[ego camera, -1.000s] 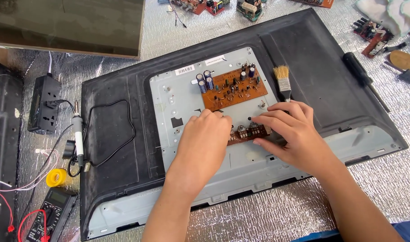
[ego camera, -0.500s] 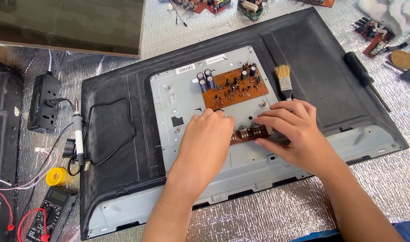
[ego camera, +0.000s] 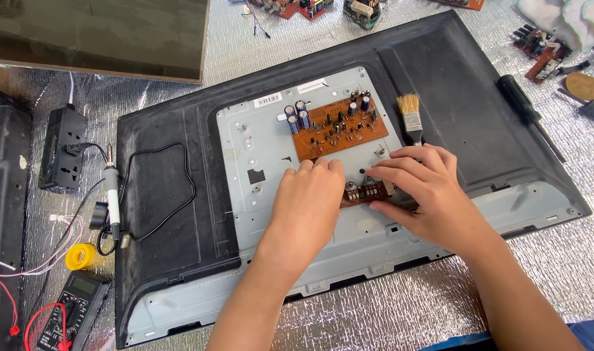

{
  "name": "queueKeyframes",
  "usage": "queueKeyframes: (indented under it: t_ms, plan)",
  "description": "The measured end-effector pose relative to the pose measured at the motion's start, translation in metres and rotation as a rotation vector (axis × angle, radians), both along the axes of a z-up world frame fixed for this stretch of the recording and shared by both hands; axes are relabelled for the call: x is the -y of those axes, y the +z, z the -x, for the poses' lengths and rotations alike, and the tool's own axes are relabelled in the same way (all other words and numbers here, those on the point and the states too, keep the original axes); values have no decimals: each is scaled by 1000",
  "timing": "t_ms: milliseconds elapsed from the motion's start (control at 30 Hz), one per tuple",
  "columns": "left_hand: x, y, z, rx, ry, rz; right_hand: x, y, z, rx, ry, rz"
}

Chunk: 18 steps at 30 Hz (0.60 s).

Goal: Cleaning dust off a television's internal circuit boards using a brush and inspecting components.

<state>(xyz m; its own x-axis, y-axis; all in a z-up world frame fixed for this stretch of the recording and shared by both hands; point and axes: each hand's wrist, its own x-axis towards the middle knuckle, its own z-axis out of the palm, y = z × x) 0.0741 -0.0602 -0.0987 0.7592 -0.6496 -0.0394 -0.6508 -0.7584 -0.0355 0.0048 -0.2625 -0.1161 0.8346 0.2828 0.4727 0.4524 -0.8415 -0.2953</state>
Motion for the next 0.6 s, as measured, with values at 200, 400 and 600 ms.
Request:
queueKeyframes:
  t_ms: [200,400,600]
  plan:
    - [2,3,2,1,2,-41,0,0,0,15,17,9]
    - [2,0,1,79,-29,-100,-1,0,0,-6,12,-3]
    - [3,3,3,139,-42,-127,-2,2,1,-34,20,-23]
